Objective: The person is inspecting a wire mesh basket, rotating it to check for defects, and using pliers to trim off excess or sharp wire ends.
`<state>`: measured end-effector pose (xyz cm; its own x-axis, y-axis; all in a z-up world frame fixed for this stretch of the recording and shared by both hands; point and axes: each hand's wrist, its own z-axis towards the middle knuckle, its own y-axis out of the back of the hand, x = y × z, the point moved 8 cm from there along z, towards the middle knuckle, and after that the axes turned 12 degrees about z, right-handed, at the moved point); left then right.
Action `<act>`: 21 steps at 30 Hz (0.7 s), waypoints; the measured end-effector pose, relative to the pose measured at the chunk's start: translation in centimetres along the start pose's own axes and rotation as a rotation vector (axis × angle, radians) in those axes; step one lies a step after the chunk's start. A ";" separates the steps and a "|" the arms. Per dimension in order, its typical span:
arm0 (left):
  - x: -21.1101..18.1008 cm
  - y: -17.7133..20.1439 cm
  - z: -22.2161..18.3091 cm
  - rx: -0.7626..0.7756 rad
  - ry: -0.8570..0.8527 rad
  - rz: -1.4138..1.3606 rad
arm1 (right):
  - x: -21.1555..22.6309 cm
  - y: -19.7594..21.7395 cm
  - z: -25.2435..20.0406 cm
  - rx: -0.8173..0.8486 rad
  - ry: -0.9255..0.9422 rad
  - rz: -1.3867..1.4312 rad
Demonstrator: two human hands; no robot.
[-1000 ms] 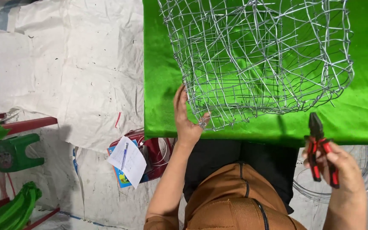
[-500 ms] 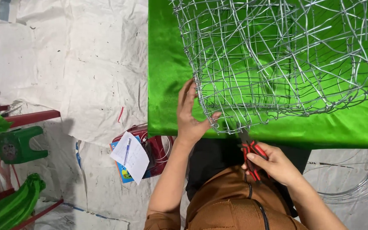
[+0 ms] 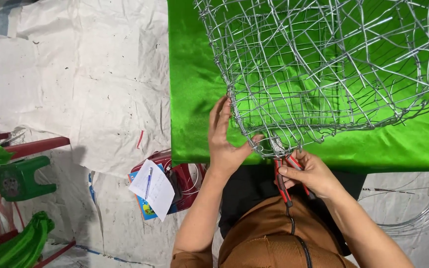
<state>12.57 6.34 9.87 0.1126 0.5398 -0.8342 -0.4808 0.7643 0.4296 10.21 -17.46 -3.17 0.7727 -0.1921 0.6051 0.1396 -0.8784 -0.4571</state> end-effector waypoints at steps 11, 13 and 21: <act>-1.2 0.1 0.7 0.008 0.040 0.011 | 0.6 0.6 2.6 0.095 -0.121 0.087; -1.1 0.1 0.7 0.007 0.041 0.005 | 0.9 0.5 3.1 0.118 -0.145 0.103; 0.2 0.0 0.0 0.016 0.037 -0.028 | -0.6 1.5 6.0 0.212 -0.208 0.195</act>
<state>12.60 6.51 9.70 0.0934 0.5053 -0.8579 -0.4639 0.7845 0.4115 13.63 -16.02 -8.08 0.9040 -0.2345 0.3576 0.0859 -0.7196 -0.6890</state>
